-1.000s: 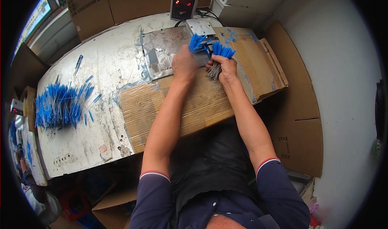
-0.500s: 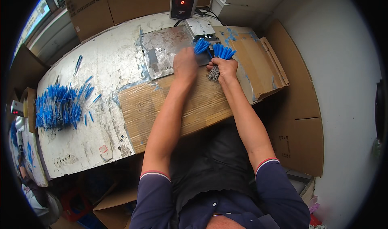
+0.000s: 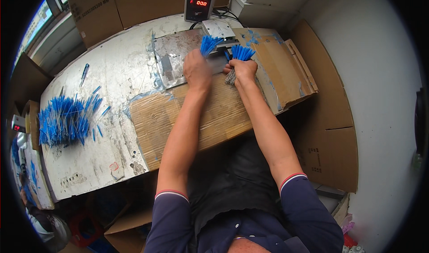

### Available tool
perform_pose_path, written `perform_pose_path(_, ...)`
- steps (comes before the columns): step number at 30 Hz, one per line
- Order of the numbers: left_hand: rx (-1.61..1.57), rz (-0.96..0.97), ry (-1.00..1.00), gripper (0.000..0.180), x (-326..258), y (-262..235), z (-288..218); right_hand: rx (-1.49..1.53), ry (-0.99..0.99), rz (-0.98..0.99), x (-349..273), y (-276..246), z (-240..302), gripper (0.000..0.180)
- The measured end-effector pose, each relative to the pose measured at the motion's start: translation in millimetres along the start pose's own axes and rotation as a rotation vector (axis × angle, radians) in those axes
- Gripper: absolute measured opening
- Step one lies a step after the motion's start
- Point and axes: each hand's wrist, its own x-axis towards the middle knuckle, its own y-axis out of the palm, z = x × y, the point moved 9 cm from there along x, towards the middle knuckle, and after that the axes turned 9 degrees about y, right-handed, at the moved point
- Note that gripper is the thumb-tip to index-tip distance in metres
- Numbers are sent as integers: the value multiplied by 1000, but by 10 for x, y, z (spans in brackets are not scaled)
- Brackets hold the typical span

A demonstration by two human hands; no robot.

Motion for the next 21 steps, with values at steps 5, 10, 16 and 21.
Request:
perform_pose_path(5,-27,-118,86,15,21,-66,-73,-33,28,-12,16,26,41,5)
perform_pose_path(10,-51,55,13,14,2,80,-26,238,119,68,12,-26,-70,14)
perform_pose_path(16,-76,148,20,13,-21,131,-65,210,22,229,-56,-35,-33,10)
perform_pose_path(21,-91,158,39,13,-8,122,-111,153,53,273,-16,-67,-56,14)
